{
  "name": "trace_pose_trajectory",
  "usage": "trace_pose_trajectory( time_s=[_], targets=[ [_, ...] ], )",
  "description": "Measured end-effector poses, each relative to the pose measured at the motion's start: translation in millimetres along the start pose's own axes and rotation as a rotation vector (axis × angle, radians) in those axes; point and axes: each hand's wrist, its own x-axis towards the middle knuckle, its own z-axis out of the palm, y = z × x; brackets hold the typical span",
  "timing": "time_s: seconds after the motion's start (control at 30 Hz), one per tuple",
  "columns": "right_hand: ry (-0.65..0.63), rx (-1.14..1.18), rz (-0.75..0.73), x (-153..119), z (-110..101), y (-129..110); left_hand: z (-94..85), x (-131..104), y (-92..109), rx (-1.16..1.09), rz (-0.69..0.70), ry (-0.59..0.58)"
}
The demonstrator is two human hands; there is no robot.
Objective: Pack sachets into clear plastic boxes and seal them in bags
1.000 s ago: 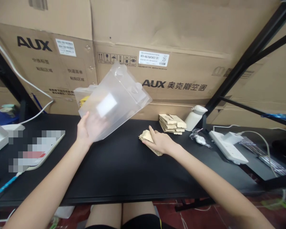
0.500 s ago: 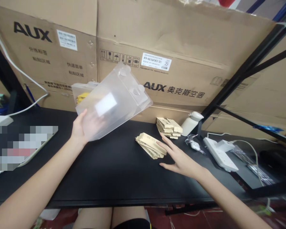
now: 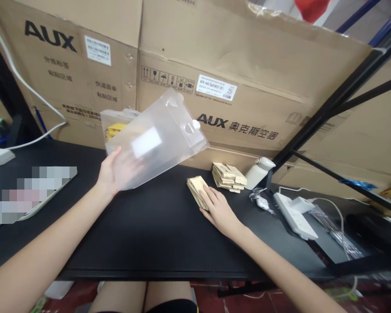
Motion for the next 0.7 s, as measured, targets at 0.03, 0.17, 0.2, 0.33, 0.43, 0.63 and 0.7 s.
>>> trace_pose_trajectory(
  time_s=[0.03,0.17,0.2,0.33,0.43,0.63,0.7],
  targets=[
    [0.004,-0.036,0.04,6,5,1,-0.7,1,0,-0.004,-0.004,0.004],
    [0.031,-0.147,0.181,31,17,11,-2.8,3,-1,-0.028,-0.018,0.029],
    [0.037,-0.162,0.198,36,19,14,-3.1,4,-1,-0.031,-0.02,0.028],
    [0.031,-0.236,0.164,52,25,26,-3.8,4,-1,-0.025,-0.034,0.023],
    [0.01,-0.291,0.118,58,28,38,-4.8,5,-3,-0.017,-0.032,0.007],
    [-0.005,-0.349,0.14,64,35,58,-9.0,8,-4,-0.031,-0.037,-0.008],
    [-0.009,-0.334,0.149,65,36,61,-10.0,8,-3,-0.032,-0.03,-0.011]
  ],
)
